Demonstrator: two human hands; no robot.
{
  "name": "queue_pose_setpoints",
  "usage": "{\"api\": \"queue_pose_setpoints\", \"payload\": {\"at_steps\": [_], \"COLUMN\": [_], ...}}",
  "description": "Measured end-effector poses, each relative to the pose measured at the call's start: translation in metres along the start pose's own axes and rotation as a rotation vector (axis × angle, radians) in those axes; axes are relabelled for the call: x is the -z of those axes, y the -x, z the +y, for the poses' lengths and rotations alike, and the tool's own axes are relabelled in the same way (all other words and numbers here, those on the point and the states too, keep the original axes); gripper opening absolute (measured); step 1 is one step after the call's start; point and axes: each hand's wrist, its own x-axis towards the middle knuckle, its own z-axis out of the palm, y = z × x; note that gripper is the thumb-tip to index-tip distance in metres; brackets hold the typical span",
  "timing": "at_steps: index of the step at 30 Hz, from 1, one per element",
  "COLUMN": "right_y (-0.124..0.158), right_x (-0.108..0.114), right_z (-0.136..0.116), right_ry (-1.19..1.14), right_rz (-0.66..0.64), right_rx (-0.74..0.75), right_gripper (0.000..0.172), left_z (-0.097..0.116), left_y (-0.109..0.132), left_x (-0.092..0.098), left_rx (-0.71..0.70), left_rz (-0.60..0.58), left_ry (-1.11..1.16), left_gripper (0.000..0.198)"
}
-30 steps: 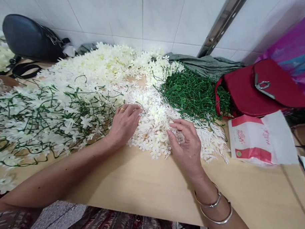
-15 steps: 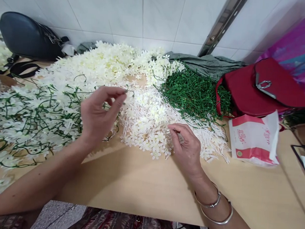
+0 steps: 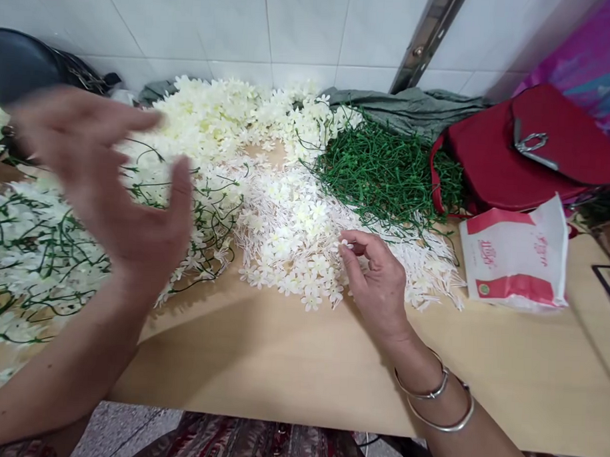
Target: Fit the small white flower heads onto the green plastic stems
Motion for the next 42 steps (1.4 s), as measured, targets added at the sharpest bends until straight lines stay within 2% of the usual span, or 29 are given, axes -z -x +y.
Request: {"api": "queue_pose_setpoints", "payload": {"at_steps": [2,4,6,8,11,17,21,26,29,32,36,39,42], "right_y": [0.001,0.002,0.004,0.006,0.01,0.007,-0.022,-0.067,-0.075,-0.069,-0.051,-0.037,-0.026], "right_x": [-0.001,-0.002,-0.002,-0.002,-0.002,0.005,0.014,0.006,0.0,0.004,0.016,0.015,0.008], "right_z": [-0.001,-0.004,-0.01,-0.015,-0.019,-0.023,-0.021,0.004,0.013,0.006,-0.018,-0.032,-0.036], "right_ry": [-0.04,-0.071,-0.086,-0.099,-0.116,-0.079,0.172,0.543,0.652,0.657,0.537,0.344,0.23], "right_rz": [-0.003,-0.028,-0.078,-0.129,-0.166,-0.183,-0.113,-0.252,-0.31,-0.264,-0.146,-0.098,-0.128], "right_rx": [0.002,0.056,0.122,0.143,0.128,0.075,0.153,0.248,0.268,0.285,0.302,0.215,0.119], "right_gripper": [0.022,0.012,0.003,0.006,0.005,0.008,0.011,0.013,0.012,0.01,0.011,0.013,0.008], "left_z": [0.034,0.061,0.077,0.081,0.079,0.076,0.072,0.071,0.071,0.07,0.068,0.068,0.069], "left_y": [0.019,0.04,0.06,0.074,0.082,0.068,0.065,0.069,0.07,0.071,0.071,0.072,0.075], "left_x": [-0.023,-0.043,-0.056,-0.062,-0.063,-0.056,-0.055,-0.059,-0.06,-0.06,-0.061,-0.063,-0.065], "left_rx": [0.028,0.063,0.08,0.079,0.152,0.413,0.564,0.721,0.795,0.832,0.881,0.902,0.896], "left_rz": [-0.174,-0.402,-0.553,-0.611,-0.603,-0.525,-0.429,-0.336,-0.344,-0.341,-0.341,-0.34,-0.332], "left_ry": [0.144,0.355,0.482,0.544,0.605,0.732,0.743,0.836,0.865,0.891,0.918,0.928,0.93], "left_gripper": [0.024,0.023,0.027,0.027,0.019,0.01,0.008,0.013,0.017,0.02,0.021,0.02,0.02]}}
